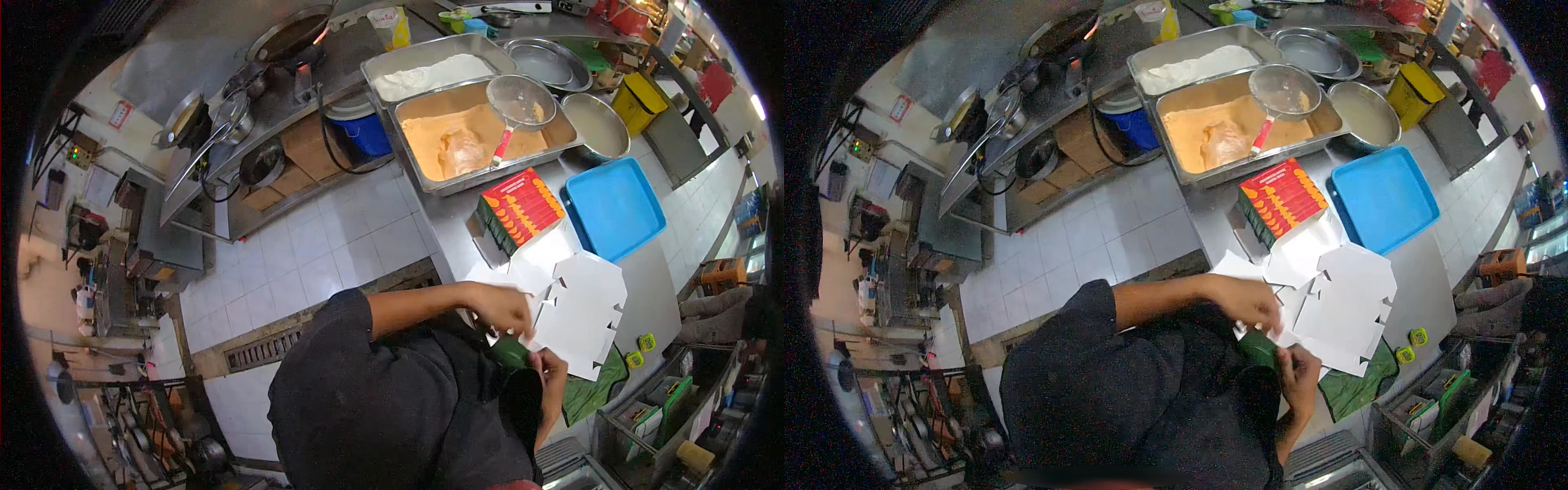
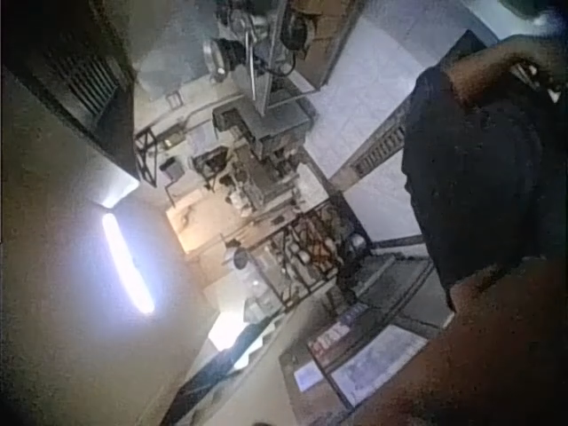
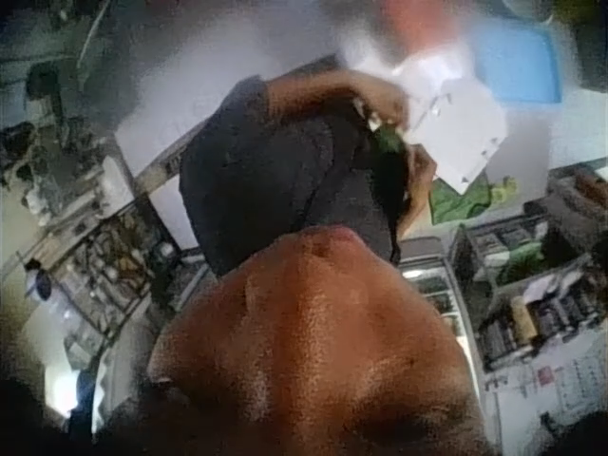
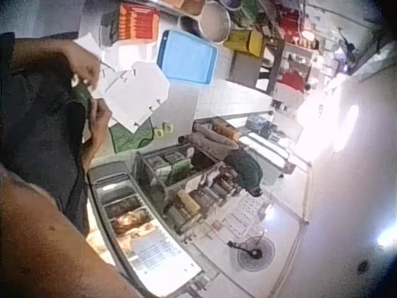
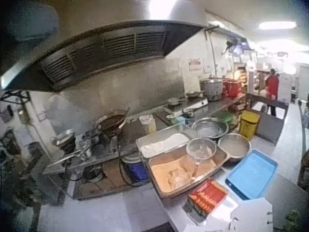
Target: Gathering flat cardboard materials and folding them into boxes on a kitchen prep table.
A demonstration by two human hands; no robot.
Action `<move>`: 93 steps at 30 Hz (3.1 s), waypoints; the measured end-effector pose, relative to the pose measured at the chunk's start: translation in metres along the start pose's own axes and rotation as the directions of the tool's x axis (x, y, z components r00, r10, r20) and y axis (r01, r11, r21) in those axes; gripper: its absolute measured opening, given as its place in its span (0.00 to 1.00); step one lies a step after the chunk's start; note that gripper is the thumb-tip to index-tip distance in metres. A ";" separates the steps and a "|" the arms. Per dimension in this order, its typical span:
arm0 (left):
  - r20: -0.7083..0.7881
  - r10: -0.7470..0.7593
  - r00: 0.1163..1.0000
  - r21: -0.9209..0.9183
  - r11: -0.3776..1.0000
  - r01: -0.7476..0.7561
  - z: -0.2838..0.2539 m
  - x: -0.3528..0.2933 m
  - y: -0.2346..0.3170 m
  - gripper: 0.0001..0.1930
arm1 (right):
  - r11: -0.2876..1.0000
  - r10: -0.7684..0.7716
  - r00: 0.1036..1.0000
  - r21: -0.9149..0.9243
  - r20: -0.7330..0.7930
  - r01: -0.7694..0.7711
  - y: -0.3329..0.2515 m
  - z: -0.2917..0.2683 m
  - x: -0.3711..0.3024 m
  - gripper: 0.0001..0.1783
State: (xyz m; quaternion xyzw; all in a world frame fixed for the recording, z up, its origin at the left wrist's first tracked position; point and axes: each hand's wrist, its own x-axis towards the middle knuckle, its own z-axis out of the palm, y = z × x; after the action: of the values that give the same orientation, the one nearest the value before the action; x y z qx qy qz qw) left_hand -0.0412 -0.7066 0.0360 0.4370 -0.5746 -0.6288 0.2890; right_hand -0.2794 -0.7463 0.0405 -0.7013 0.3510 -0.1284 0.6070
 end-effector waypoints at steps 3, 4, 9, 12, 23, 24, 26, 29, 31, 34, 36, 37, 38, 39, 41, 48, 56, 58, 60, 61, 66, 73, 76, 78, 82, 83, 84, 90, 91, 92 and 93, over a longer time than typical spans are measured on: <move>-0.742 0.376 0.555 0.432 0.901 -0.032 -0.002 -0.025 0.041 0.10 | 0.974 -0.228 0.887 -0.088 -0.402 0.211 0.026 0.002 -0.001 0.17; -0.755 0.582 0.303 0.607 0.795 -0.014 0.002 -0.036 0.045 0.10 | 0.984 -0.172 0.865 -0.051 -0.471 0.168 0.030 0.001 -0.005 0.17; -0.612 0.171 0.772 0.302 0.953 0.028 0.038 -0.056 0.034 0.20 | 0.902 -0.310 0.901 0.204 -0.304 0.379 0.000 0.023 -0.005 0.18; -0.667 0.418 0.617 0.347 0.907 -0.239 0.037 -0.045 -0.004 0.25 | 0.932 -0.349 0.926 0.047 -0.147 0.359 -0.008 0.020 0.000 0.15; -0.589 0.353 0.726 0.017 0.904 -0.427 0.026 -0.013 -0.019 0.14 | 0.966 -0.243 0.856 -0.032 -0.456 0.257 -0.003 0.025 -0.016 0.15; -0.549 0.427 0.719 -0.088 0.825 -0.558 0.021 -0.013 -0.016 0.11 | 0.987 -0.153 0.866 -0.027 -0.476 0.160 -0.001 0.026 -0.014 0.15; -0.488 0.283 0.826 -0.190 0.889 -0.417 0.012 -0.019 -0.001 0.10 | 0.999 -0.049 0.861 -0.014 -0.507 0.048 -0.003 0.028 -0.015 0.14; -0.334 0.231 0.914 0.160 0.969 -0.186 0.001 -0.018 0.008 0.10 | 0.962 -0.269 0.875 -0.158 -0.403 0.223 -0.007 0.033 -0.017 0.15; -0.305 0.303 0.903 0.273 0.936 -0.221 -0.007 -0.015 0.010 0.10 | 0.950 -0.300 0.859 -0.217 -0.415 0.226 -0.008 0.035 -0.013 0.15; -0.153 0.383 0.911 0.280 0.901 -0.332 -0.026 -0.014 0.011 0.09 | 0.952 -0.276 0.856 -0.249 -0.437 0.180 -0.018 0.036 -0.009 0.15; -0.027 0.401 0.916 0.166 0.905 -0.391 -0.033 -0.012 0.011 0.08 | 0.967 -0.218 0.862 -0.220 -0.458 0.127 -0.020 0.036 -0.008 0.15; -0.105 0.516 0.850 0.032 0.856 -0.516 -0.035 -0.010 0.012 0.07 | 0.995 -0.099 0.818 -0.065 -0.566 0.075 -0.019 0.038 -0.009 0.15; -0.200 0.606 0.770 -0.092 0.771 -0.630 -0.036 -0.008 0.012 0.07 | 0.994 0.034 0.761 0.098 -0.648 0.039 -0.018 0.039 -0.008 0.15; -0.202 0.573 0.795 -0.257 0.752 -0.607 -0.031 -0.008 0.030 0.07 | 0.994 0.042 0.756 0.102 -0.653 0.032 -0.019 0.039 -0.008 0.15; -0.267 0.463 0.845 -0.131 0.851 -0.508 -0.033 -0.005 0.019 0.07 | 0.998 0.017 0.693 0.051 -0.720 0.029 -0.023 0.035 -0.003 0.15; -0.160 0.302 0.940 0.240 0.935 -0.260 -0.033 0.023 0.015 0.12 | 0.890 -0.394 0.811 -0.399 -0.433 0.220 -0.035 0.021 0.007 0.13; -0.101 0.606 0.789 0.689 0.615 -0.384 -0.007 0.040 0.016 0.60 | 0.984 0.017 0.718 0.140 -0.696 0.113 -0.018 0.033 0.021 0.18; -0.377 0.588 0.716 0.475 0.786 -0.396 0.006 0.043 -0.003 0.70 | 0.950 0.034 0.695 0.238 -0.718 0.200 -0.016 0.035 0.029 0.20; -0.362 0.683 0.635 0.586 0.696 -0.415 0.008 0.043 -0.016 0.71 | 0.903 0.082 0.649 0.332 -0.756 0.274 -0.017 0.040 0.040 0.19; -0.334 0.768 0.546 0.681 0.597 -0.424 0.008 0.043 -0.018 0.73 | 0.869 0.107 0.656 0.391 -0.747 0.304 -0.016 0.040 0.045 0.19; -0.504 0.551 0.665 0.426 0.829 -0.363 -0.010 0.058 -0.045 0.65 | 0.863 -0.077 0.887 0.415 -0.455 0.288 -0.025 0.029 0.050 0.18; -0.701 0.250 0.668 -0.024 0.928 -0.373 -0.119 0.118 -0.058 0.37 | 0.989 -0.146 0.979 0.008 -0.142 0.148 0.031 0.017 0.094 0.25; -0.486 0.433 0.759 0.488 0.855 -0.175 -0.177 0.131 -0.056 0.32 | 0.949 0.041 0.981 0.313 -0.192 0.021 0.091 0.010 0.114 0.18; -0.269 0.462 0.845 0.770 0.630 -0.099 -0.188 0.136 -0.060 0.31 | 0.960 0.031 0.988 0.279 -0.154 0.013 0.133 0.014 0.123 0.17; -0.303 0.332 0.893 0.934 0.291 0.209 -0.202 0.126 -0.121 0.28 | 0.960 0.240 0.959 0.183 -0.151 -0.212 0.107 0.049 0.159 0.19; -0.288 0.353 0.890 0.935 0.303 0.183 -0.197 0.131 -0.119 0.28 | 0.993 0.107 0.952 0.081 -0.288 -0.087 0.125 0.054 0.168 0.19; -0.281 0.371 0.885 0.935 0.314 0.166 -0.194 0.136 -0.116 0.28 | 0.999 -0.041 0.918 -0.041 -0.395 0.027 0.136 0.058 0.177 0.18; -0.306 0.357 0.882 0.926 0.328 0.188 -0.196 0.134 -0.111 0.29 | 0.996 -0.092 0.884 -0.054 -0.458 0.075 0.092 0.087 0.212 0.16; -0.306 0.350 0.885 0.926 0.326 0.191 -0.196 0.134 -0.111 0.29 | 0.995 -0.057 0.890 -0.096 -0.452 0.014 0.096 0.088 0.217 0.17; -0.306 0.343 0.888 0.926 0.324 0.194 -0.196 0.133 -0.110 0.29 | 0.994 -0.061 0.891 -0.105 -0.450 0.015 0.095 0.086 0.217 0.17; -0.313 0.352 0.882 0.925 0.325 0.199 -0.197 0.132 -0.110 0.29 | 0.980 -0.022 0.943 -0.192 -0.332 -0.044 0.093 0.083 0.219 0.17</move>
State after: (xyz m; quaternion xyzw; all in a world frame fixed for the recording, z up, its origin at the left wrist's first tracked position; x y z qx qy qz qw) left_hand 0.0886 -0.8945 -0.0917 0.6287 -0.7641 -0.0386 0.1397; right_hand -0.1030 -0.8265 -0.1198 -0.7240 0.4633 -0.2061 0.4676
